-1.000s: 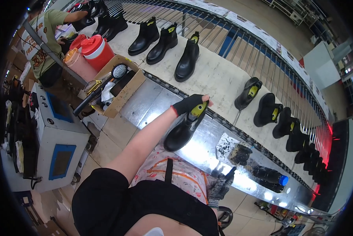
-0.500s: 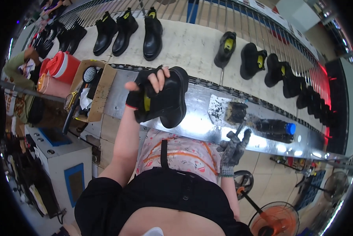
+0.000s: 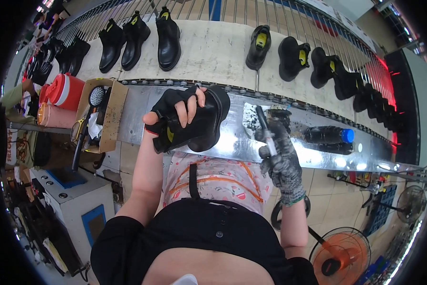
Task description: Clean and finish black boots on a production line using a brush and cleaning solution.
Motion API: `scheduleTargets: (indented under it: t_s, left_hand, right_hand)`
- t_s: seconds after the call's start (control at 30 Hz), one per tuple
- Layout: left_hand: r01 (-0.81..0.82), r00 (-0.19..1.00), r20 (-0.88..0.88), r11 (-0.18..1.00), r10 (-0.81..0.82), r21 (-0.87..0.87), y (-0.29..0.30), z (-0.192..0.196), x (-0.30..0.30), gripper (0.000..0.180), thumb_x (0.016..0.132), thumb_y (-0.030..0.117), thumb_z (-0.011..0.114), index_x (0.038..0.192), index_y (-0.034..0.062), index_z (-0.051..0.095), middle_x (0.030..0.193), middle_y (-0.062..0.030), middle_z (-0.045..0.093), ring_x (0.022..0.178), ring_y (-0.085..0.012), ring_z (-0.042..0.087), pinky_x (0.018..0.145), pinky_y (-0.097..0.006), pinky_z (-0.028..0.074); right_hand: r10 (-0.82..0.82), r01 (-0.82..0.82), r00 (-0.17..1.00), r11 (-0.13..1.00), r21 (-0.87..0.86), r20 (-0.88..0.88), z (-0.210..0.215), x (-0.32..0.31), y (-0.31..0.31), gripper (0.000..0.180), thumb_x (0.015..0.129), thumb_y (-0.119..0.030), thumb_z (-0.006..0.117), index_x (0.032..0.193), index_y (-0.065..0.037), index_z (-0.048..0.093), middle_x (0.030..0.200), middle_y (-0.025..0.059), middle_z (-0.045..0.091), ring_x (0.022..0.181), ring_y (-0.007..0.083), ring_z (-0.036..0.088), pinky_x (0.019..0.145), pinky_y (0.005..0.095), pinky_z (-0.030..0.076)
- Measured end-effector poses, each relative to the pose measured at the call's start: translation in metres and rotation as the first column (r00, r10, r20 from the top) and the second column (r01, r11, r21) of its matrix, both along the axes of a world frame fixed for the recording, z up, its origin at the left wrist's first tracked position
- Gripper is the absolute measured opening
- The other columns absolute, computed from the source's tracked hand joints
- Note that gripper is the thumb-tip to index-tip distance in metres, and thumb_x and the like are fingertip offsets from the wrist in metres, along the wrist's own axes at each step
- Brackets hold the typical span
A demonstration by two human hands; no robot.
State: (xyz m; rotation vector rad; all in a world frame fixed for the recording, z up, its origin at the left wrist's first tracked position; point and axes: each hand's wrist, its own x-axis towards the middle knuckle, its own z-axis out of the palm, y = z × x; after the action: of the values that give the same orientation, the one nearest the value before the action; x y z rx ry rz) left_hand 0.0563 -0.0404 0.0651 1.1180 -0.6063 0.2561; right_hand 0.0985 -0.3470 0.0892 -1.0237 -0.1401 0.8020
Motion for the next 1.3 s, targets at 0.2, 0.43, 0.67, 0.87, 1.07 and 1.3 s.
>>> scheduleTargets:
  t_s: [0.2, 0.43, 0.67, 0.87, 1.07, 1.3]
  left_hand:
    - [0.034, 0.999, -0.041, 0.999, -0.033, 0.02, -0.005, 0.003, 0.005, 0.08, 0.061, 0.086, 0.045, 0.054, 0.0062, 0.052, 0.06, -0.0031, 0.05, 0.073, -0.0175, 0.046, 0.093, -0.034, 0.029]
    - [0.048, 0.998, -0.038, 0.999, -0.048, 0.012, -0.005, -0.001, 0.006, 0.08, 0.06, 0.087, 0.046, 0.053, 0.0068, 0.052, 0.059, -0.0027, 0.051, 0.072, -0.0174, 0.046, 0.091, -0.034, 0.029]
    - [0.051, 0.998, -0.04, 0.999, -0.05, 0.017, -0.006, 0.001, 0.006, 0.082, 0.058, 0.087, 0.047, 0.052, 0.0058, 0.051, 0.057, -0.0035, 0.05, 0.064, -0.0161, 0.045, 0.092, -0.034, 0.029]
    - [0.065, 0.997, -0.047, 0.998, -0.064, 0.008, -0.007, 0.0, 0.004, 0.081, 0.057, 0.087, 0.049, 0.052, 0.0055, 0.051, 0.057, -0.0035, 0.049, 0.065, -0.0165, 0.045, 0.093, -0.034, 0.029]
    - [0.052, 0.997, -0.059, 0.999, -0.052, 0.006, -0.008, 0.003, 0.005, 0.082, 0.057, 0.087, 0.048, 0.052, 0.0057, 0.05, 0.057, -0.0034, 0.05, 0.066, -0.0164, 0.045, 0.094, -0.035, 0.029]
    - [0.069, 0.997, -0.024, 0.997, -0.07, -0.019, 0.003, -0.003, 0.009, 0.083, 0.059, 0.088, 0.042, 0.053, 0.0064, 0.053, 0.057, -0.0016, 0.051, 0.064, -0.0148, 0.045, 0.092, -0.033, 0.029]
  right_hand:
    - [0.562, 0.11, 0.282, 0.786, -0.608, 0.778, 0.05, 0.007, 0.018, 0.051, 0.078, -0.003, 0.058, 0.128, -0.008, 0.049, 0.12, 0.0143, 0.056, 0.107, 0.0267, 0.057, 0.087, 0.0351, 0.048]
    - [0.685, 0.141, 0.115, 0.705, -0.695, 0.719, 0.051, 0.006, 0.024, 0.052, 0.077, -0.002, 0.052, 0.128, -0.014, 0.051, 0.124, 0.0146, 0.054, 0.114, 0.0313, 0.052, 0.095, 0.0393, 0.045]
    - [0.694, 0.115, 0.11, 0.703, -0.702, 0.712, 0.051, 0.011, 0.026, 0.051, 0.078, -0.004, 0.053, 0.128, -0.015, 0.052, 0.122, 0.0149, 0.054, 0.11, 0.0319, 0.054, 0.093, 0.0387, 0.045]
    - [0.642, 0.018, 0.248, 0.746, -0.666, 0.726, 0.07, 0.021, 0.025, 0.043, 0.08, -0.012, 0.06, 0.124, -0.014, 0.056, 0.118, 0.0133, 0.058, 0.107, 0.0303, 0.056, 0.092, 0.037, 0.044]
    - [0.58, -0.144, 0.534, 0.78, -0.609, 0.616, 0.071, 0.025, 0.024, 0.046, 0.083, -0.039, 0.06, 0.119, -0.011, 0.06, 0.111, 0.0112, 0.063, 0.102, 0.0271, 0.059, 0.091, 0.0366, 0.044]
    - [0.646, -0.068, 0.55, 0.667, -0.742, 0.53, 0.066, 0.021, 0.038, 0.046, 0.086, -0.043, 0.045, 0.112, -0.009, 0.063, 0.107, 0.0112, 0.064, 0.102, 0.0269, 0.06, 0.088, 0.035, 0.045]
